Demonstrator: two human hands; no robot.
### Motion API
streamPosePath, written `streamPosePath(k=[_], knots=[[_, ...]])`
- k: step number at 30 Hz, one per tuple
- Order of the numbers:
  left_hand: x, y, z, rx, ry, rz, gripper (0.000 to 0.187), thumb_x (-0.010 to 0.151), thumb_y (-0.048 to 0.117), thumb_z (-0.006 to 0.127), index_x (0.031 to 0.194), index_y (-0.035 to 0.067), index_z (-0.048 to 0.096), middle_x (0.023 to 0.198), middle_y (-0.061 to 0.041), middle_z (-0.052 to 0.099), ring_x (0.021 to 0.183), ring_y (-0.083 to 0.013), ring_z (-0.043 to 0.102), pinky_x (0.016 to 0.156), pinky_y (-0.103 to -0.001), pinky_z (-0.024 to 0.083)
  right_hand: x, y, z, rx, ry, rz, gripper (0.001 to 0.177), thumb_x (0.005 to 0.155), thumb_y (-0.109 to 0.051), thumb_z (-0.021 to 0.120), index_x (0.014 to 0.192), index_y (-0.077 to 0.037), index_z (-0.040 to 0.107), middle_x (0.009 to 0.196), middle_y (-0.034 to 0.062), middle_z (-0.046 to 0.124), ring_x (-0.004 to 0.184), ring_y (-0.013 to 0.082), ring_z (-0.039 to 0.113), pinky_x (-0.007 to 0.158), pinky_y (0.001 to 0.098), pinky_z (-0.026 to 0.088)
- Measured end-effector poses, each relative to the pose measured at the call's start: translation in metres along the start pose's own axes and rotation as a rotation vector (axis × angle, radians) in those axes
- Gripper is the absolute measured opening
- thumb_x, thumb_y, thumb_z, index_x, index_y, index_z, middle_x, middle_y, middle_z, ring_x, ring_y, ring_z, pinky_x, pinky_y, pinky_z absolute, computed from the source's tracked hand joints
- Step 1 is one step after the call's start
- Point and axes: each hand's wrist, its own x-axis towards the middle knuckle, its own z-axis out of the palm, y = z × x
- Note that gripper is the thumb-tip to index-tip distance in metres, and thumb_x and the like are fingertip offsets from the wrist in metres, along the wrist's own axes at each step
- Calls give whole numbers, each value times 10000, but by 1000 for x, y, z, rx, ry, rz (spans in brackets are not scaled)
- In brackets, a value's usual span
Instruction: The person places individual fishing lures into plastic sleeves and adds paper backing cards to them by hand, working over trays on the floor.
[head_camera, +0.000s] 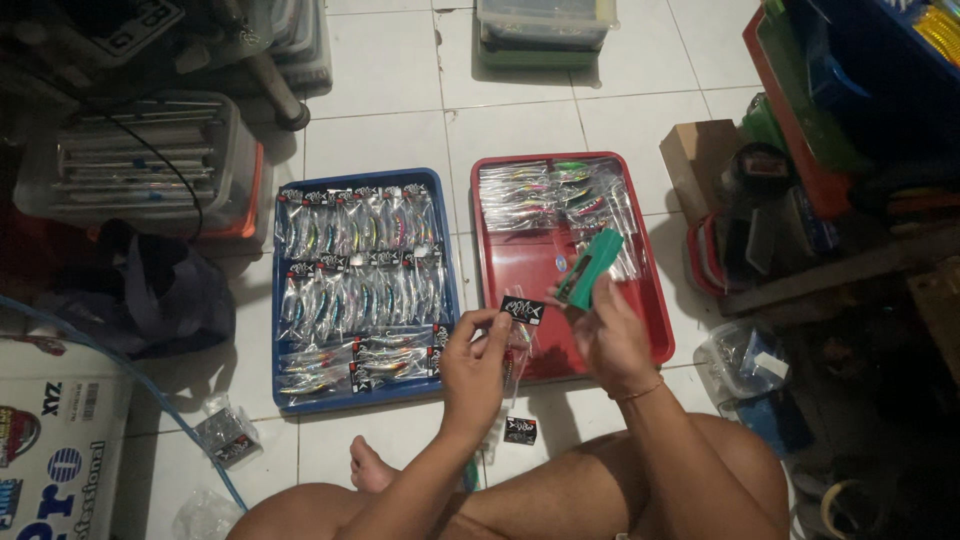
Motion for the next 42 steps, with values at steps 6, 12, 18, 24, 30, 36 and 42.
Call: streamPosePath(k=[6,12,18,24,30,36,42], knots=[[-6,8,4,132,-24,140,137,998,166,670,1015,42,724,833,-156,755,757,-269,791,628,-361,635,-24,-20,34,-430,-79,-23,584,937,-450,609,1352,-44,546,1110,157,662,990,253,663,831,383,571],[-7,18,1,318,14,339,126,977,196,705,995,83,758,798,-144,752,767,-309,770,641,-389,578,-14,7,0,-570,-303,-175,451,964,-319,637,1295,-19,575,1067,136,702,1030,209,649,925,422,542],[-6,14,-1,388,-27,419,135,990,217,687,1027,102,748,839,-111,736,814,-308,749,665,-391,552,-13,17,-4,-530,-279,-182,446,996,-275,586,1356,-15,543,1169,159,684,1125,247,640,997,432,506],[-7,20,0,387,-48,437,106,988,193,688,991,112,757,818,-82,745,775,-273,741,662,-359,554,-8,22,-10,-522,-234,-178,411,984,-200,628,1350,-24,559,1149,106,691,1110,183,632,1012,387,503],[1,12,-1,479,-49,525,76,981,185,703,1004,124,741,818,-86,717,796,-316,735,658,-387,565,5,37,-25,-469,-163,-152,412,969,-161,672,1340,-12,572,1176,101,697,1139,185,650,1062,361,498],[44,30,-51,616,-223,188,189,1004,187,642,1153,108,727,1059,-199,748,952,-439,730,838,-507,573,-21,-14,51,-197,86,-27,209,971,-113,678,1175,-95,636,979,89,717,877,204,705,819,305,532],[79,21,-117,1150,-228,-96,218,954,262,689,1105,143,792,1011,-140,784,1047,-382,729,894,-510,538,48,71,-90,-1012,-105,-112,383,801,-63,822,1157,-47,683,878,147,679,805,255,654,682,384,546]])
